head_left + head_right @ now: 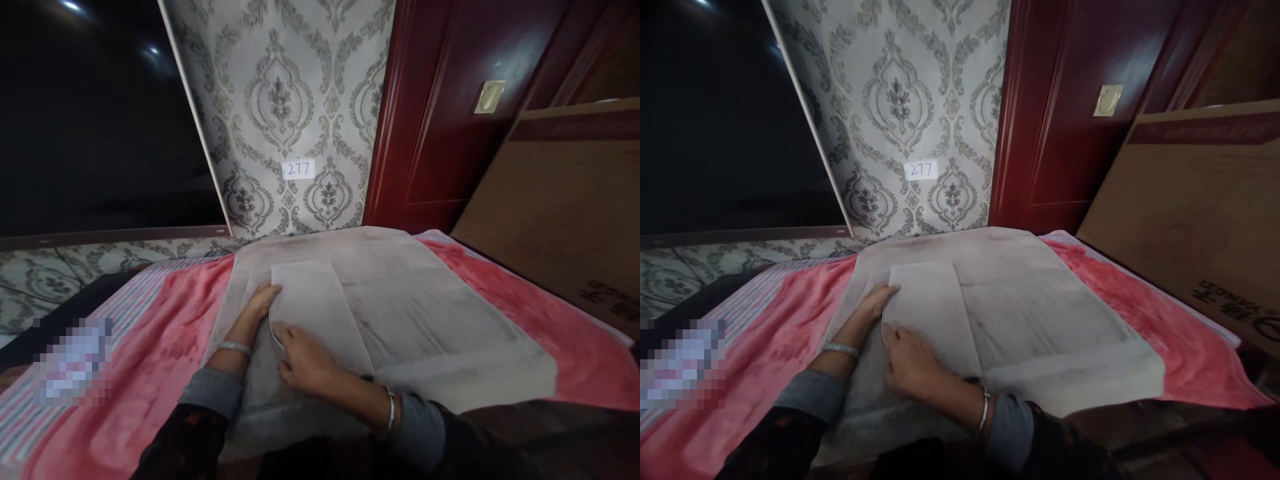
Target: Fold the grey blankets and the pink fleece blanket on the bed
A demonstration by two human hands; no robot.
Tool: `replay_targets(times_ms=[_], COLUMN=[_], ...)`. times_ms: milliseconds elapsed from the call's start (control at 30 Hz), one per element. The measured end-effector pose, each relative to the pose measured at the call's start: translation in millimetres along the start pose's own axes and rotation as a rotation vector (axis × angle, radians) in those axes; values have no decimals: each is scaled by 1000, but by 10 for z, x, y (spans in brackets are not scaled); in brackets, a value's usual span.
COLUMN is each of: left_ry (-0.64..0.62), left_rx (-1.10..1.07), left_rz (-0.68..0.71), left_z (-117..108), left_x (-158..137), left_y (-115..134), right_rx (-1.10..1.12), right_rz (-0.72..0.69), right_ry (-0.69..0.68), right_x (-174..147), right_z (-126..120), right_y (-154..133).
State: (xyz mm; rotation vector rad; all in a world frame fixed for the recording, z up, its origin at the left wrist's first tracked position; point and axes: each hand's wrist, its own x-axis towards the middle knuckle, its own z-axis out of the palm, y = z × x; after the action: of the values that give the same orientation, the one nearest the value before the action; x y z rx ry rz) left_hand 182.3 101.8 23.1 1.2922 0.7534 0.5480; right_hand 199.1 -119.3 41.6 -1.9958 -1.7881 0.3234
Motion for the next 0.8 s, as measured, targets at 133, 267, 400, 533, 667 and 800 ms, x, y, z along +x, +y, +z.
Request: replay_targets(times_ms=[133, 267, 400, 533, 667, 800], left_ry=[67, 121, 145, 160, 188, 226], left_rx=[17, 45, 125, 213, 283, 389], left_rz=[27, 74, 124, 188, 190, 142], left_z=[52, 82, 97, 103, 96, 54], left_x=[53, 44, 13, -18, -63, -84], left_y=[-47, -82, -44, 45, 50, 80], right_rx=[-16, -24, -73, -115, -157, -74], right_rz=[-5, -88, -180, -255, -278, -290], right_ry=[110, 216, 249, 300, 243, 61], right_x=[-294, -410, -400, -330, -326, -372], right_z=[63, 265, 380, 346, 308, 128], right_y=[-52, -46, -15, 1, -46, -25])
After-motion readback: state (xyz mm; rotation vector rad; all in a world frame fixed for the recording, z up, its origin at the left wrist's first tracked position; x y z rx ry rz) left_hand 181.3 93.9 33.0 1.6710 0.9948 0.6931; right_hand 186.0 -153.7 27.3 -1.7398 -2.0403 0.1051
